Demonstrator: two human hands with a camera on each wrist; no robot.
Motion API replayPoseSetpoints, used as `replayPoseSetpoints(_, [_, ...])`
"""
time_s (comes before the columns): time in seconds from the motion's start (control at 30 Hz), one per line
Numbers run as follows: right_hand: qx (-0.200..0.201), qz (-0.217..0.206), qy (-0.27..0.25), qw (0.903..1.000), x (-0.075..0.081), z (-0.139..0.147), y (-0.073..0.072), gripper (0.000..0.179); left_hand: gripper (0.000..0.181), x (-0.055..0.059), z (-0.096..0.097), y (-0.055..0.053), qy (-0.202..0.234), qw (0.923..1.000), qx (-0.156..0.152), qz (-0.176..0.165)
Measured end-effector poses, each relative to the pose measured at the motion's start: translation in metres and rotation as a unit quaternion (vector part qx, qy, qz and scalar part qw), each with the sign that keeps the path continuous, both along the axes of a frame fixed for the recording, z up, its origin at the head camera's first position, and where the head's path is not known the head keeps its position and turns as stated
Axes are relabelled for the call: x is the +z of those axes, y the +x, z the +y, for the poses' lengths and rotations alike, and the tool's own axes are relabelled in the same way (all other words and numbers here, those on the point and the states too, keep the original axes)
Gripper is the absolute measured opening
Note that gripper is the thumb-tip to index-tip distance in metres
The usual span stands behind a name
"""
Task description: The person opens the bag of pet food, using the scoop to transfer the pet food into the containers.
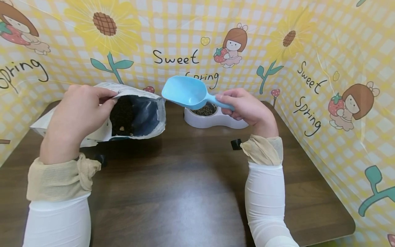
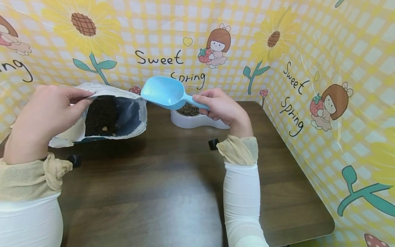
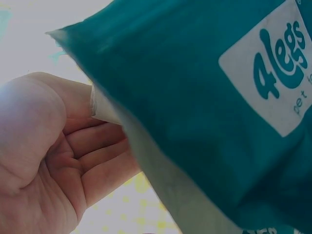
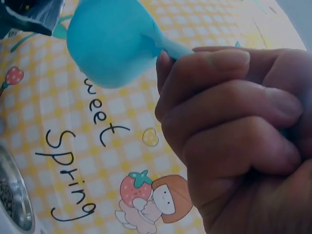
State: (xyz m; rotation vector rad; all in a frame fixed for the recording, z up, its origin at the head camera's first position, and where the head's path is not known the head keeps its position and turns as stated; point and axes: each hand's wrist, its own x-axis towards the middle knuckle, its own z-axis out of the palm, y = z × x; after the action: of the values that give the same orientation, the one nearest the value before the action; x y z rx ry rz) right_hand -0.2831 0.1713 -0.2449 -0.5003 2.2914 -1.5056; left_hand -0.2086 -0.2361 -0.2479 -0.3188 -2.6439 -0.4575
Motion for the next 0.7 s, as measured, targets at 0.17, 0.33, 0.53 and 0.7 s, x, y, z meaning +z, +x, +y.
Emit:
replayPoseSetpoints(0.17, [0.055, -0.002, 0.016, 0.9984, 0.003, -0.004, 0.005, 0.028, 0.028, 0.0, 0.0, 0.0, -0.002, 1.0, 0.001, -0.002])
replayPoseSetpoints(0.33, [0.102, 0.0, 0.038, 0.994, 0.005, -0.012, 0.01, 0.025, 0.028, 0.001, 0.002, 0.0, 0.0, 1.0, 0.002, -0.001])
replayPoseSetpoints(0.53, [0.115, 0.057, 0.097, 0.9871, 0.005, -0.034, 0.018, 0.021, 0.028, 0.001, 0.002, 0.0, -0.001, 1.0, 0.003, -0.006])
replayPoseSetpoints(0.7, [0.116, 0.122, 0.165, 0.9719, 0.001, -0.065, 0.027, 0.026, 0.028, 0.001, 0.003, 0.0, -0.001, 0.9999, 0.008, -0.012])
